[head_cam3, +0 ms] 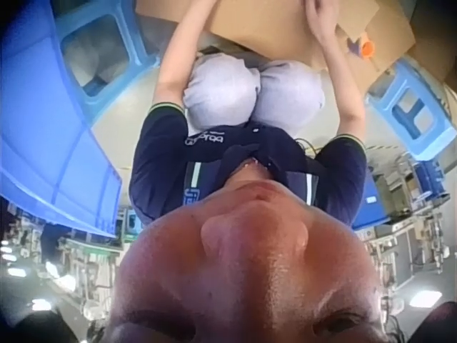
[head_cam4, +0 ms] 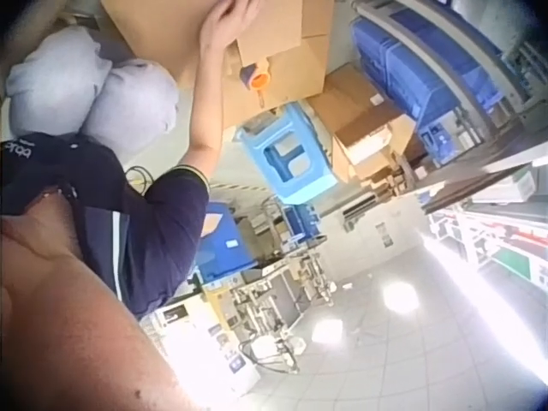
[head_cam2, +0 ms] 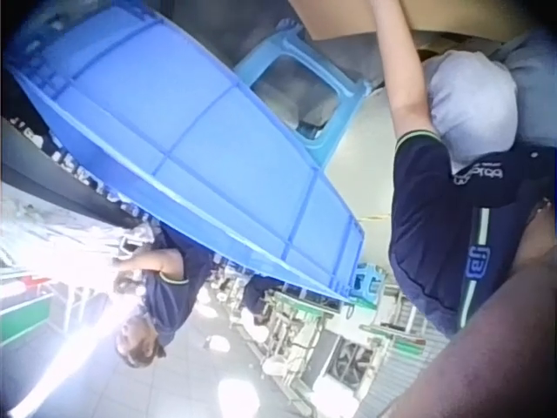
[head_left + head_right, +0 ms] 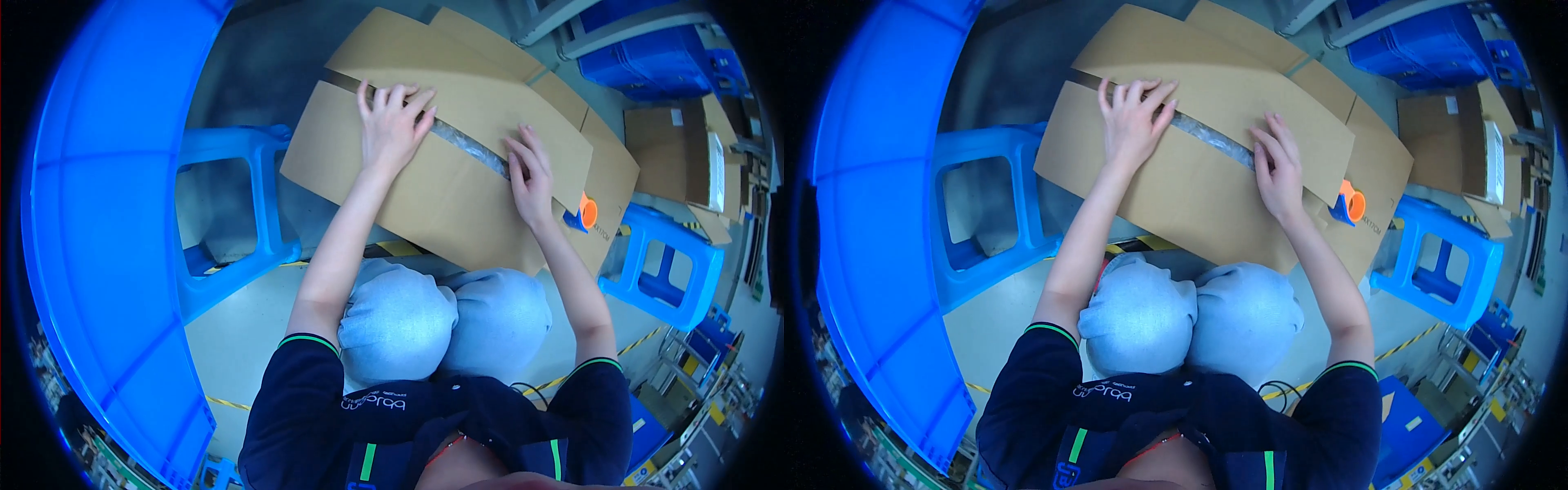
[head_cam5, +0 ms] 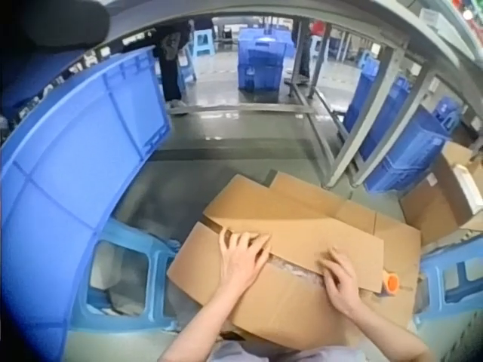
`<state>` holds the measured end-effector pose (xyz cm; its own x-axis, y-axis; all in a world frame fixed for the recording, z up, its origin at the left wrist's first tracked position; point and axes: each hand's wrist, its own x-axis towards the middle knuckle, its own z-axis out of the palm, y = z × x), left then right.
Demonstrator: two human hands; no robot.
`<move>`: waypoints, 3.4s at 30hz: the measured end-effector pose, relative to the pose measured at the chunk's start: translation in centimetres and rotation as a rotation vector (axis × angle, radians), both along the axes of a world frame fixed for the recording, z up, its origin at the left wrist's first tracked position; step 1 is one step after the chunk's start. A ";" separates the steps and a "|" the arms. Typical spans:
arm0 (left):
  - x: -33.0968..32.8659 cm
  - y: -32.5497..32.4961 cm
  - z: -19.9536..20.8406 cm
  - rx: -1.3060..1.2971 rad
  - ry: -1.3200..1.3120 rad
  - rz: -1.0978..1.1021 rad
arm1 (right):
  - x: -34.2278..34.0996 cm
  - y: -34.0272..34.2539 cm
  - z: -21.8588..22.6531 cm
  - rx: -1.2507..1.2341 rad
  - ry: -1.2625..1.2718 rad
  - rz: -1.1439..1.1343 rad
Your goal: The person packs items into cardboard boxes and seals them with a tape dispenser.
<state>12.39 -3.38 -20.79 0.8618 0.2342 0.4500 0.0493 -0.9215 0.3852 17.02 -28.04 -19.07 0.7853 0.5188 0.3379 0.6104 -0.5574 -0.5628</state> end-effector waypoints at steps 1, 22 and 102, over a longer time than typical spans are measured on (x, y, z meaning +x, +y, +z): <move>-0.1 0.0 -0.1 0.005 -0.002 0.007 | -0.6 -1.1 0.3 -0.002 -0.001 -0.015; 0.1 0.1 -0.3 0.029 -0.050 0.009 | -1.5 1.7 6.3 -0.845 0.346 0.296; 1.5 -1.3 -1.3 0.021 0.135 -0.204 | 12.7 -2.4 -3.5 -0.711 0.379 -0.625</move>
<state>13.92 -4.73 -22.05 0.9430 0.0413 0.3302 -0.0885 -0.9254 0.3685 29.75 -30.43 -22.57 0.9758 -0.0375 -0.2154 -0.0543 -0.9959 -0.0727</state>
